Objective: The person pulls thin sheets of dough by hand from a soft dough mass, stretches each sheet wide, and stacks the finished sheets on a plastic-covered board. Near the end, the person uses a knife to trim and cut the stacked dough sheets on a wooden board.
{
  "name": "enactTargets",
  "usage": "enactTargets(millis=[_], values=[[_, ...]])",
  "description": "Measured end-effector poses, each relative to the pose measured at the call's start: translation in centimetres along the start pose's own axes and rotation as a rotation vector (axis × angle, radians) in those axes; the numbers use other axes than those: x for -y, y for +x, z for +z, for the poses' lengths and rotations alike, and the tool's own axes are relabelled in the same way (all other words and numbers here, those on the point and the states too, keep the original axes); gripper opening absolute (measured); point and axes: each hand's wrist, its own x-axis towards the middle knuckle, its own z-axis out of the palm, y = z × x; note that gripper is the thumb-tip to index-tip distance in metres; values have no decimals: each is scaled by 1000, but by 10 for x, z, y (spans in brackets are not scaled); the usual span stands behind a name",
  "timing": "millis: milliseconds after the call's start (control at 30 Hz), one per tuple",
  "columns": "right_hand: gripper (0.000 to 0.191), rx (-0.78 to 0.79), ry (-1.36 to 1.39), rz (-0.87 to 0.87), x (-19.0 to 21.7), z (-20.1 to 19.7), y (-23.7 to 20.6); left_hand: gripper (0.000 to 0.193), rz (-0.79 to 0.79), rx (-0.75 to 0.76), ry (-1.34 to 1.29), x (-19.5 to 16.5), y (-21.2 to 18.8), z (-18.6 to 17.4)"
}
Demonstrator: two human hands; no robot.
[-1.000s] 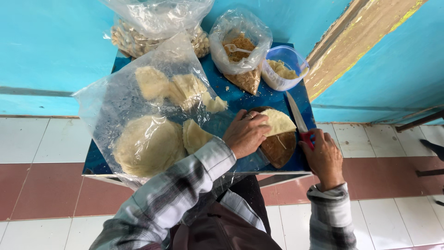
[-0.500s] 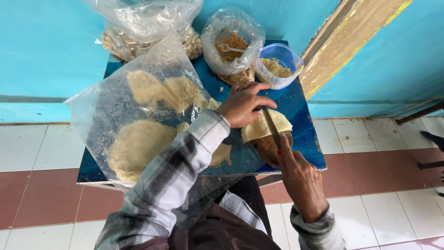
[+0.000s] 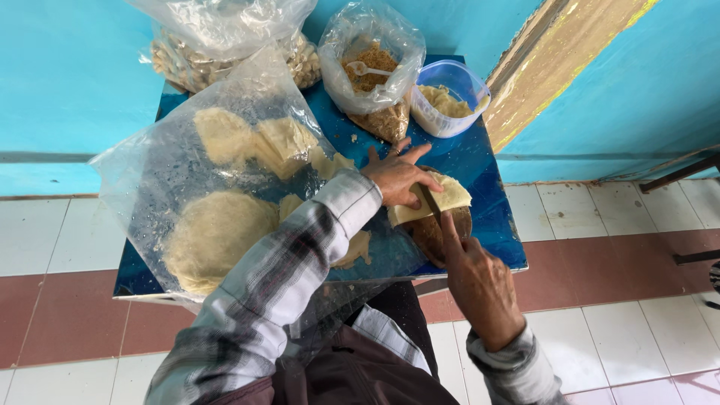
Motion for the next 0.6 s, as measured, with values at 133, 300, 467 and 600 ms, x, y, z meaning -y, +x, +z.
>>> enactTargets(millis=[133, 300, 467, 600], values=[[57, -11, 26, -30, 2, -1, 26, 56, -7, 2, 46, -2, 6, -4], [65, -121, 23, -64, 11, 1, 32, 64, -71, 24, 58, -2, 6, -8], [63, 80, -76, 23, 3, -8, -3, 60, -73, 62, 25, -5, 3, -8], [61, 26, 47, 5, 4, 9, 35, 58, -79, 91, 11, -8, 6, -15]])
